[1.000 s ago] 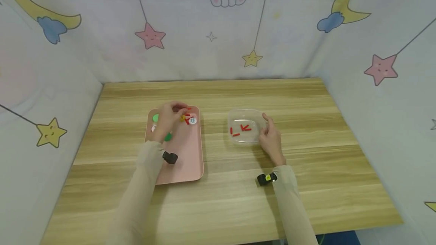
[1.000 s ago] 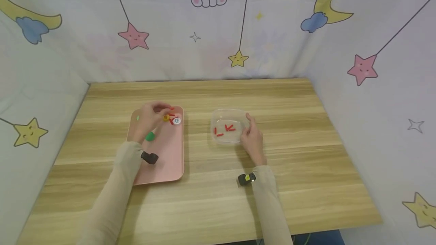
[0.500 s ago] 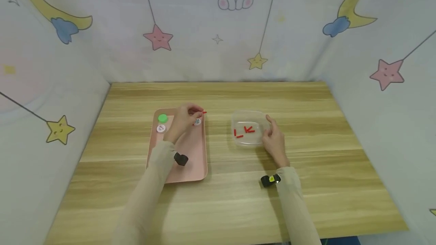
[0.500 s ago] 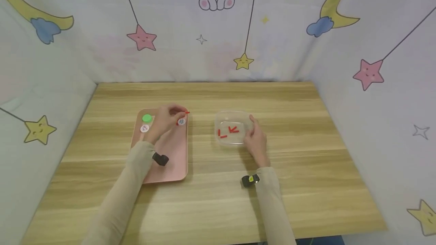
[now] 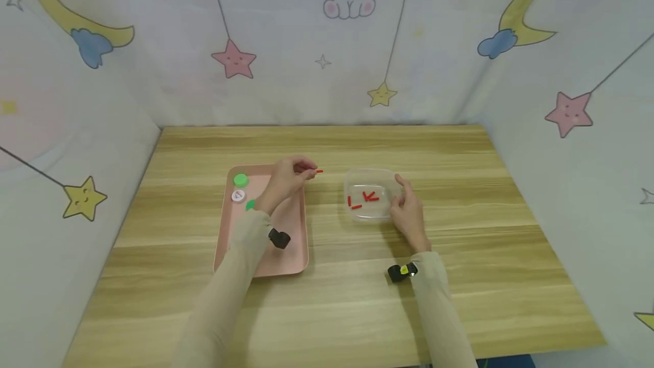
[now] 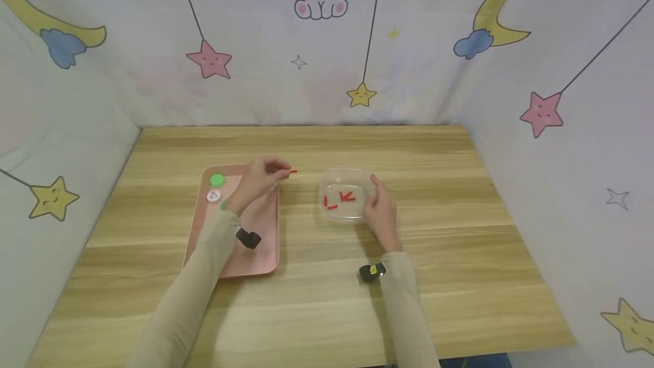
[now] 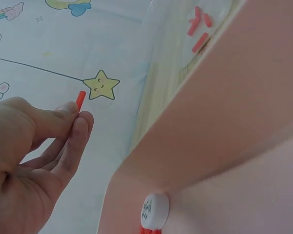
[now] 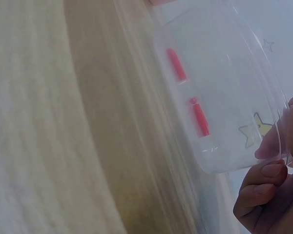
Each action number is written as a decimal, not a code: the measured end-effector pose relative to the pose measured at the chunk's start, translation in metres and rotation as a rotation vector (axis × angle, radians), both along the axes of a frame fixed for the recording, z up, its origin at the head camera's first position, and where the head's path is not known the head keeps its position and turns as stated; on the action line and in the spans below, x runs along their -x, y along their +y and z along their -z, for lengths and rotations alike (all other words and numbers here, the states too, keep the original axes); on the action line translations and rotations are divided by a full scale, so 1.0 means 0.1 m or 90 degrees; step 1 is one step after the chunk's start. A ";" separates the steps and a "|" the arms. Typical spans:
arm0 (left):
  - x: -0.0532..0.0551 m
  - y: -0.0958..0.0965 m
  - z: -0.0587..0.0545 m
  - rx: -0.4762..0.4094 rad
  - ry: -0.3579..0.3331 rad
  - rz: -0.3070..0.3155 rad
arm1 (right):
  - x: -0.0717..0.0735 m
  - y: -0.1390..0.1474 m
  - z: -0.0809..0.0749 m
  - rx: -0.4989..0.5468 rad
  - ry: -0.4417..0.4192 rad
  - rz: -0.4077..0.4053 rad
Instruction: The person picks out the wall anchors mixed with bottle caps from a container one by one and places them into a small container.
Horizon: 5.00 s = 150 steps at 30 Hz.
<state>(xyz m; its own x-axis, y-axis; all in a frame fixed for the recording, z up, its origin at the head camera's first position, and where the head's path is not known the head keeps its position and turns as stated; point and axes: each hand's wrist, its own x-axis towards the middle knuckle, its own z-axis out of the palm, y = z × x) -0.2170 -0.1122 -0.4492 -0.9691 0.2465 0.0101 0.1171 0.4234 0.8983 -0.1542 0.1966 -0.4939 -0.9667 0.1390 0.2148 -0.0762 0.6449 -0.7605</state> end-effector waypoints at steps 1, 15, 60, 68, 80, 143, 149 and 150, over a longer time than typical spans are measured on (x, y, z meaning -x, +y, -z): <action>0.00 0.03 -0.01 -0.001 -0.006 0.002 | 0.00 0.00 0.00 -0.002 -0.001 0.001; -0.03 0.54 -0.04 -0.009 0.004 0.066 | 0.01 0.00 0.02 0.000 0.016 -0.004; -0.07 0.79 -0.05 0.021 0.057 0.116 | 0.01 0.01 0.01 0.027 -0.002 0.006; -0.04 0.45 -0.10 0.033 0.031 0.074 | 0.00 0.02 0.01 0.023 -0.010 0.011; -0.01 0.05 -0.09 0.020 0.031 0.047 | 0.01 0.00 0.01 0.016 0.001 0.004; -0.01 -0.62 0.42 0.175 0.022 -0.041 | 0.04 0.00 0.00 0.018 -0.004 -0.002; -0.04 -0.69 0.38 0.156 0.024 -0.035 | 0.03 -0.01 -0.01 0.012 -0.013 -0.006; -0.05 -0.70 0.36 0.151 0.027 -0.031 | 0.04 -0.01 -0.01 0.011 -0.014 -0.005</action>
